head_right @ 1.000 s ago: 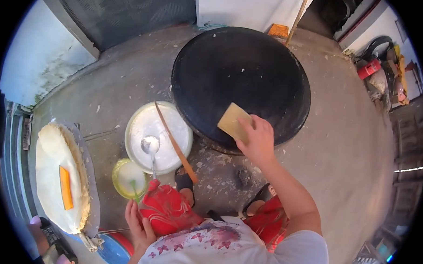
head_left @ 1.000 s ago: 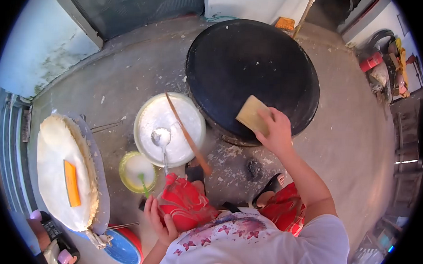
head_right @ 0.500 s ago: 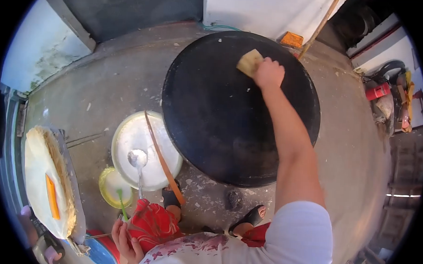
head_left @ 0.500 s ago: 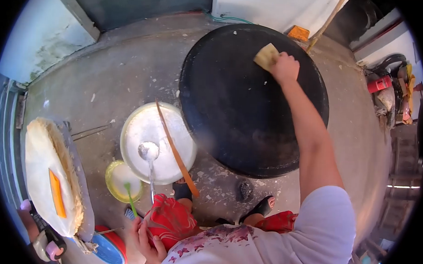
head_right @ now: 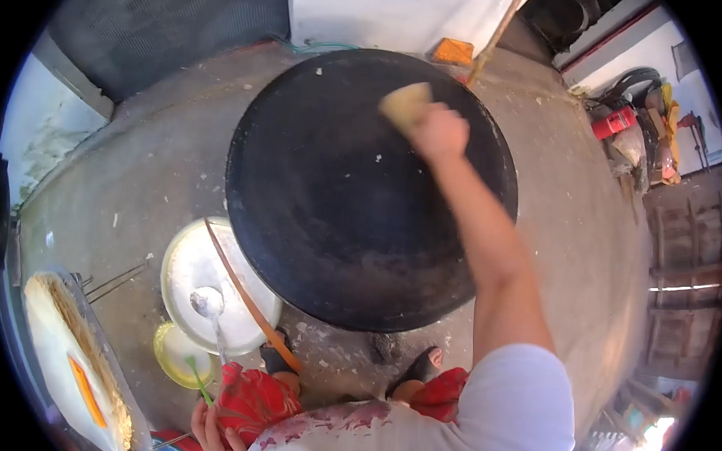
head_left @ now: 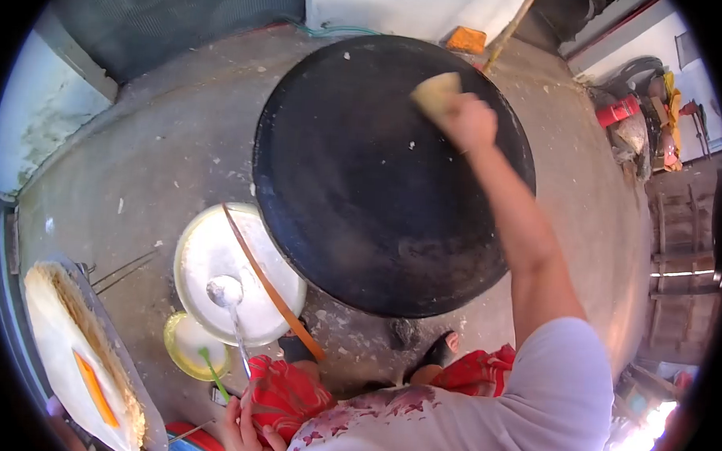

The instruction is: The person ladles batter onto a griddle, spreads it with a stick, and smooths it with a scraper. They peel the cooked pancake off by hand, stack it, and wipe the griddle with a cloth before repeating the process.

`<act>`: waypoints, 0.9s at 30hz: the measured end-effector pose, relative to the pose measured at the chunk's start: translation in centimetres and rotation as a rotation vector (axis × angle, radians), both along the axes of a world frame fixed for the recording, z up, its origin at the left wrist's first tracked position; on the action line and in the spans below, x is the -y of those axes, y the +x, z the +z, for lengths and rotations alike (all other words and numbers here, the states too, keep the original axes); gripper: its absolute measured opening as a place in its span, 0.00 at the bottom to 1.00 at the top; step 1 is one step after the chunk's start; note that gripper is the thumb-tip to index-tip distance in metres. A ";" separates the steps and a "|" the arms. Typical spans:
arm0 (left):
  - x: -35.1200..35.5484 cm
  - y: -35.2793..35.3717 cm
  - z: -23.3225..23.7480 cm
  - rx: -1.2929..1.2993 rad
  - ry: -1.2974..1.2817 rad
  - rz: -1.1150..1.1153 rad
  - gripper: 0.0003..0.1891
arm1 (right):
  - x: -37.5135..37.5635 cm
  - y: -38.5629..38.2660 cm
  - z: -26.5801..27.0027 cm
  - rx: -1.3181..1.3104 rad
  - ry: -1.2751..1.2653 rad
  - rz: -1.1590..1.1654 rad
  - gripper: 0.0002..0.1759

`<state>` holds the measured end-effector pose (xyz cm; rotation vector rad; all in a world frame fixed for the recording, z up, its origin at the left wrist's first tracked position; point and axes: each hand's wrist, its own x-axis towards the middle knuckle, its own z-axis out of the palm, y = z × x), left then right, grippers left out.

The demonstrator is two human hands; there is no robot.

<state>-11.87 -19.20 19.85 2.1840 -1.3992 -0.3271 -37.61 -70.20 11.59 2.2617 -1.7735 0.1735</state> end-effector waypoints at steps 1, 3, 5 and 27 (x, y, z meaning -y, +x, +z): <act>0.1 0.0 -0.2 -0.011 0.007 0.015 0.19 | -5.3 2.6 1.4 0.033 0.065 0.189 0.10; 0.8 0.1 -0.6 -0.025 -0.004 0.035 0.19 | -15.7 2.4 0.7 0.271 0.016 0.619 0.13; 1.7 0.5 -1.1 0.042 -0.026 -0.019 0.20 | -22.1 -0.9 2.8 0.359 0.166 0.634 0.22; -1.7 -1.2 -0.1 0.019 -0.026 -0.046 0.22 | -11.0 19.8 -0.7 0.199 0.048 0.875 0.15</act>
